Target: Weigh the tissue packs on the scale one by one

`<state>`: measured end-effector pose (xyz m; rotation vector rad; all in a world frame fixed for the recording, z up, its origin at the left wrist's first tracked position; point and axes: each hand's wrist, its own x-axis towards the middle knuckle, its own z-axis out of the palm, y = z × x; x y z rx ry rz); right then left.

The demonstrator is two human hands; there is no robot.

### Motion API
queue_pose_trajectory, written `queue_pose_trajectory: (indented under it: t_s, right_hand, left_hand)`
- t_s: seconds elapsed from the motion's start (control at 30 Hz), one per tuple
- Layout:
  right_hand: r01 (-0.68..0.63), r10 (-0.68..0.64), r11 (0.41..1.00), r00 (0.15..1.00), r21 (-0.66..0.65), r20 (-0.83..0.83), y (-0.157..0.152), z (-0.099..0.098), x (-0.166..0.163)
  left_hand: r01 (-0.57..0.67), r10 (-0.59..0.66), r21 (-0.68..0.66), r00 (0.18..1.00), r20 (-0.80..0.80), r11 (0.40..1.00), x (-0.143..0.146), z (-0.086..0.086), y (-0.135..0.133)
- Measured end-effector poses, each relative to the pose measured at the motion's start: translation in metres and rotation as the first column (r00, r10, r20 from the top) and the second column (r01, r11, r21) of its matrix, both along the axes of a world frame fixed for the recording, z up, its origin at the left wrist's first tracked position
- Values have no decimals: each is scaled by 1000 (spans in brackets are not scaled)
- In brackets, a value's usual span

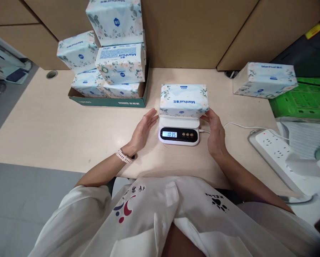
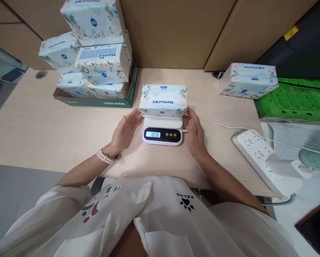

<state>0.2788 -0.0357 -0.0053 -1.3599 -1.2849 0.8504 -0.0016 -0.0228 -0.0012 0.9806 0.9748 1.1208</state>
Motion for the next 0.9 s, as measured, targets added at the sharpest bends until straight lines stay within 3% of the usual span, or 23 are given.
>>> queue_pose_trajectory:
  t_s: [0.67, 0.9]
  right_hand:
    - [25, -25, 999, 1000, 26, -3, 5, -9, 6]
    - [60, -60, 998, 998, -20, 4, 5, 3, 0]
  left_hand:
    - [-32, 32, -21, 999, 14, 999, -1, 0, 1]
    - [-69, 72, 60, 995, -64, 996, 0, 1, 2]
